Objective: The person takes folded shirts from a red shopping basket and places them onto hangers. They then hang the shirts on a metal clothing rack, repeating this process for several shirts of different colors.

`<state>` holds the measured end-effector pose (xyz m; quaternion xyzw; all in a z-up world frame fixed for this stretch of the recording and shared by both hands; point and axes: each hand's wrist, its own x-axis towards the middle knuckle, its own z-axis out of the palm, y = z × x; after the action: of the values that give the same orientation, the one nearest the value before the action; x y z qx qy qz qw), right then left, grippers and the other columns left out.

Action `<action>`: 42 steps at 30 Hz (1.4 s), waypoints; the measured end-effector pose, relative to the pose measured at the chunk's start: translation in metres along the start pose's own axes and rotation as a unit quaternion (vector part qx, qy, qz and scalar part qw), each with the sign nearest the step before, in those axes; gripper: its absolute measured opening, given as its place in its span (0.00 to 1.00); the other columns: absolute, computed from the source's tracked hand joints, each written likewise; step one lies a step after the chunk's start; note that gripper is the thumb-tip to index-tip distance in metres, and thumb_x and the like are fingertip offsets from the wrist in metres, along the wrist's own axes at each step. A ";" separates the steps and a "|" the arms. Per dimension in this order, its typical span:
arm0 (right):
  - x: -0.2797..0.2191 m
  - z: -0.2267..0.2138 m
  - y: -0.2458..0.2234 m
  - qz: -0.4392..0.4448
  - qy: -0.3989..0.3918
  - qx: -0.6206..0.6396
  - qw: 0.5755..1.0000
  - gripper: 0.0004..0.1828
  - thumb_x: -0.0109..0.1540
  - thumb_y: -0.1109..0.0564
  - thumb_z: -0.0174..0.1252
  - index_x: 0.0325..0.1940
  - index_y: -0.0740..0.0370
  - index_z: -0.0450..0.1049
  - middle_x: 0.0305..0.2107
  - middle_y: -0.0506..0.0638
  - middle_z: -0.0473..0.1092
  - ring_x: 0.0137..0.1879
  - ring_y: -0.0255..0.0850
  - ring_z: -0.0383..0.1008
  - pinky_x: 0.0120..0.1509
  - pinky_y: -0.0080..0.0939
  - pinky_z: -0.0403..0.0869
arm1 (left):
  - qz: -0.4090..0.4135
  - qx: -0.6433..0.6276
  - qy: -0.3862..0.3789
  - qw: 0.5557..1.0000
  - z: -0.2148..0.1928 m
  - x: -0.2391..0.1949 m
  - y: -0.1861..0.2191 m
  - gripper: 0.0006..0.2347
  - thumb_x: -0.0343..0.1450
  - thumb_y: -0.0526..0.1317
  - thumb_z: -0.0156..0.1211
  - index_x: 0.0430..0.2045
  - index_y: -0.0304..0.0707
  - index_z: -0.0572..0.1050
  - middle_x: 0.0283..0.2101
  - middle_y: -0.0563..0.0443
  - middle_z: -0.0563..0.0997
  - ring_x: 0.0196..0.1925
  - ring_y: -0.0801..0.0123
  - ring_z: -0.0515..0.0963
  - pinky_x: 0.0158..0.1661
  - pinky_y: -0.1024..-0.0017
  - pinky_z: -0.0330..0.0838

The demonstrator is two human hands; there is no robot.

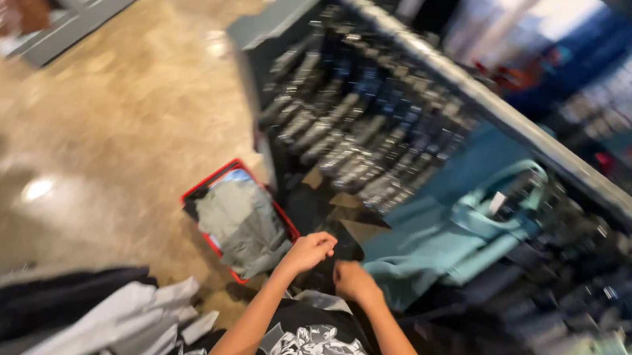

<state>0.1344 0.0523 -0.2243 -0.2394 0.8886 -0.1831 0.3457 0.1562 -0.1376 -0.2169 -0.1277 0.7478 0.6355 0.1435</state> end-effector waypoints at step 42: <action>0.511 0.505 0.193 -0.148 -0.104 -0.124 0.976 0.24 0.47 0.45 0.64 0.48 0.31 0.86 0.45 0.54 0.76 0.54 0.54 0.74 0.58 0.58 0.71 | -0.285 0.005 0.497 0.819 -0.040 -0.022 -0.488 0.06 0.66 0.42 0.59 0.26 0.44 0.81 0.29 0.43 0.85 0.36 0.46 0.83 0.35 0.52 0.74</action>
<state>0.1007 -0.1528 -0.9386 -0.4267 0.8186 -0.0947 0.3726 0.3569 -0.2547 -0.6480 -0.6331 0.6508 0.4127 -0.0726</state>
